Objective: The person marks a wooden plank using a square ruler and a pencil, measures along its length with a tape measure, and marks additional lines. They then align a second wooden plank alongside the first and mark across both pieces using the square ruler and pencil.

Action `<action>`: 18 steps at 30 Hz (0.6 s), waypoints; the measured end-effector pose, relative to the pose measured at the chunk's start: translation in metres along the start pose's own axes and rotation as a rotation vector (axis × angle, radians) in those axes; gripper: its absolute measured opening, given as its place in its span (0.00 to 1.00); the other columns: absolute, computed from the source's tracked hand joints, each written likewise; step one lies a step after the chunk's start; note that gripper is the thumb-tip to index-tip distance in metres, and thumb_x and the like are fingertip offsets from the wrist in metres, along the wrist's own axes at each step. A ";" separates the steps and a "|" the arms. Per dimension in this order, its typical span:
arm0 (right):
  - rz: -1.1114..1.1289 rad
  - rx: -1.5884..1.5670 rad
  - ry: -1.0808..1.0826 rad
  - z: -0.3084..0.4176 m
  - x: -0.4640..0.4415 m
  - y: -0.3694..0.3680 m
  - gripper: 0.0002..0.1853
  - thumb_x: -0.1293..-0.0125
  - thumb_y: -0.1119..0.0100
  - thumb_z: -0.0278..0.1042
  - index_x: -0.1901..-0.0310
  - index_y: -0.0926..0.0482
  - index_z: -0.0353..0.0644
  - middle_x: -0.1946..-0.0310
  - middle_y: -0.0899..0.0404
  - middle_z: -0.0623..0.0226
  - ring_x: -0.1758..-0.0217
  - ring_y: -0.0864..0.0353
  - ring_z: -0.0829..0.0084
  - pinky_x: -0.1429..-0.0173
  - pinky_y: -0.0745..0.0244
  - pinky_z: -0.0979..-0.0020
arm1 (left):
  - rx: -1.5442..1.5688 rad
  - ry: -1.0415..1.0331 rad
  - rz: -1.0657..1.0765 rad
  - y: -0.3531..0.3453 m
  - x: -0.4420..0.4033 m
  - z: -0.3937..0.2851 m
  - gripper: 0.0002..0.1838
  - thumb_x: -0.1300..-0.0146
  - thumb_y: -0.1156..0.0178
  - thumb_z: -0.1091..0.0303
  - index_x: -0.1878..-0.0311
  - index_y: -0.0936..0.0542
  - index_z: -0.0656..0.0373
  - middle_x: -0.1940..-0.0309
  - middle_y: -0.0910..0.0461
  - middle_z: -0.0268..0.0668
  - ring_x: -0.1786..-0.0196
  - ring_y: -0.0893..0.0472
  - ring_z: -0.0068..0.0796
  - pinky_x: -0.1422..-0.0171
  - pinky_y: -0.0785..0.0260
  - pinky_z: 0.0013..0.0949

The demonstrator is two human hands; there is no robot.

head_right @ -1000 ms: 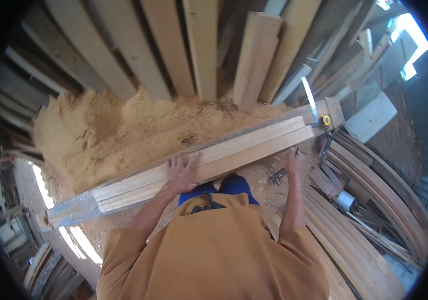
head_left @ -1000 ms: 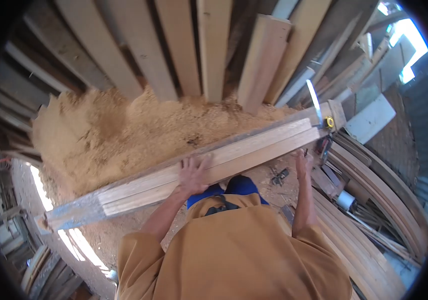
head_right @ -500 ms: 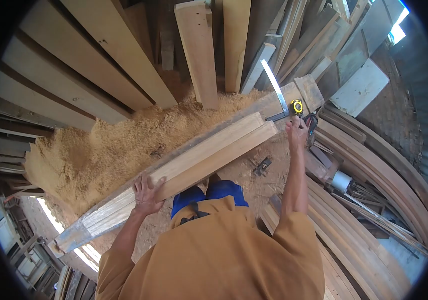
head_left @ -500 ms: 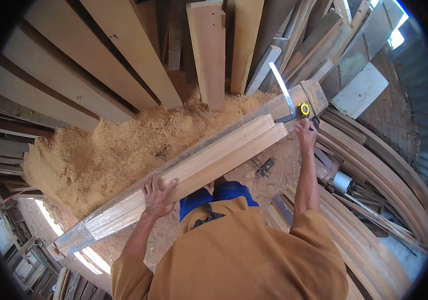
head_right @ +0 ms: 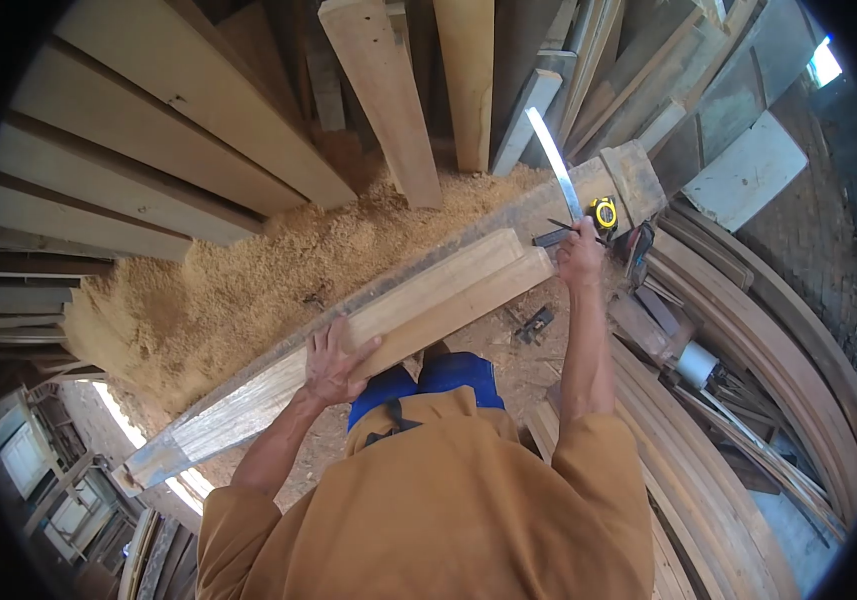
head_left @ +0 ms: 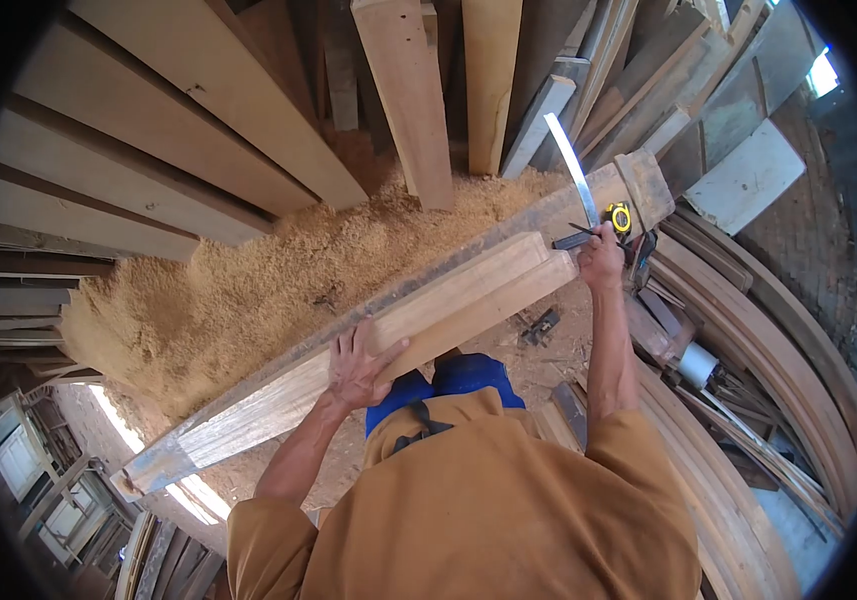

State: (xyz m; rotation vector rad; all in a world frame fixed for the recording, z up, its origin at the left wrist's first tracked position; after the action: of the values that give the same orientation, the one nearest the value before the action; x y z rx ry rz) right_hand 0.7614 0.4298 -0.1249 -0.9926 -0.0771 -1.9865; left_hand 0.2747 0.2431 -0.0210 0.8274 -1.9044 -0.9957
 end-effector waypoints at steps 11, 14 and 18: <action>-0.064 -0.193 -0.046 -0.004 -0.011 0.018 0.17 0.12 0.48 0.53 0.59 0.26 0.52 0.81 0.40 0.85 0.83 0.44 0.85 0.80 0.49 0.77 | 0.018 0.033 0.068 0.001 -0.003 0.000 0.56 0.55 0.19 0.51 0.18 0.31 0.14 0.17 0.45 0.60 0.23 0.37 0.65 0.23 0.41 0.66; 0.008 -0.043 -0.058 -0.027 -0.009 0.006 0.17 0.12 0.49 0.53 0.59 0.26 0.52 0.81 0.39 0.85 0.83 0.44 0.85 0.81 0.48 0.78 | 0.022 0.030 0.065 0.003 0.000 0.000 0.57 0.56 0.18 0.51 0.18 0.32 0.15 0.18 0.44 0.60 0.23 0.37 0.65 0.23 0.41 0.66; -0.023 -0.074 -0.043 -0.015 0.001 -0.002 0.17 0.12 0.49 0.52 0.60 0.26 0.51 0.81 0.38 0.84 0.83 0.43 0.84 0.80 0.46 0.76 | 0.033 0.016 0.033 0.001 -0.001 0.000 0.58 0.57 0.17 0.51 0.17 0.32 0.15 0.17 0.45 0.60 0.23 0.37 0.65 0.23 0.41 0.67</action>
State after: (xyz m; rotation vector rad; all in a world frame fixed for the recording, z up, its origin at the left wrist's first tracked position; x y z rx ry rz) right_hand 0.7502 0.4245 -0.1339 -1.0859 -0.0389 -2.0012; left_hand 0.2747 0.2443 -0.0202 0.8184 -1.9194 -0.9369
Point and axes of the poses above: each hand's wrist, its own x-axis away from the middle knuckle, its own y-axis out of the back of the hand, z = x × y, the point moved 7 cm from there along -x, towards the middle knuckle
